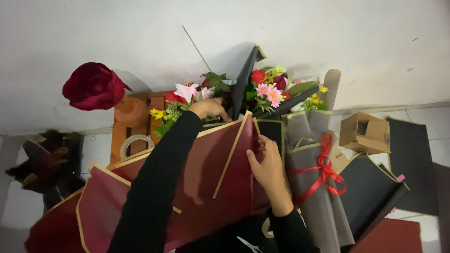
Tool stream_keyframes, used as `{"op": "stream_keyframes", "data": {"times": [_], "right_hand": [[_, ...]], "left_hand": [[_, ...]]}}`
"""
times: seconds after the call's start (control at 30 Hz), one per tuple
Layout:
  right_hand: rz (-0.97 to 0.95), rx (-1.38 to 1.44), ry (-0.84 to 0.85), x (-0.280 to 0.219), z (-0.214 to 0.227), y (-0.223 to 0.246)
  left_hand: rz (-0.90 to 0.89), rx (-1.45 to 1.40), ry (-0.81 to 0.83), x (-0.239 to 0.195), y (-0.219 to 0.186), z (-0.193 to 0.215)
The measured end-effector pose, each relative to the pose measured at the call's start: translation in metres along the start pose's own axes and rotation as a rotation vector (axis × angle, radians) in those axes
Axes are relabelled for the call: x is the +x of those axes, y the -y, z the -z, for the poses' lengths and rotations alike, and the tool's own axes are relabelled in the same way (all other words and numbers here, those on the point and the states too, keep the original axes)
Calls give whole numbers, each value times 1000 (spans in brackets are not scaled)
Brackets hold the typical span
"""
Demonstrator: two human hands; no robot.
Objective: Arranging and wrapping a flower bouquet with multiple layers of decorative paper and tape.
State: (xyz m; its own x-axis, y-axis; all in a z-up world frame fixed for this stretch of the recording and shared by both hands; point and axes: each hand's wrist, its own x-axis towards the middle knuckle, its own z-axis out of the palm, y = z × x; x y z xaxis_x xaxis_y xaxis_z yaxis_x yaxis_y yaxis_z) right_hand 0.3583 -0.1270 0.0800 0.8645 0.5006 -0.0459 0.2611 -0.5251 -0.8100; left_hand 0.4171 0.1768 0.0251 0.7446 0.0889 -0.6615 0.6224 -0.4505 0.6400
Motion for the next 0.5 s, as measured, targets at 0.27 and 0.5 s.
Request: {"op": "stream_keyframes", "data": {"times": [0.27,0.5], "right_hand": [[-97,25,37,-2,-2,15],[-166,58,89,-17,6,32]], "left_hand": [[-97,-365,-28,-3,-12,-10],[-269,-473,-247,16,15,10]]}}
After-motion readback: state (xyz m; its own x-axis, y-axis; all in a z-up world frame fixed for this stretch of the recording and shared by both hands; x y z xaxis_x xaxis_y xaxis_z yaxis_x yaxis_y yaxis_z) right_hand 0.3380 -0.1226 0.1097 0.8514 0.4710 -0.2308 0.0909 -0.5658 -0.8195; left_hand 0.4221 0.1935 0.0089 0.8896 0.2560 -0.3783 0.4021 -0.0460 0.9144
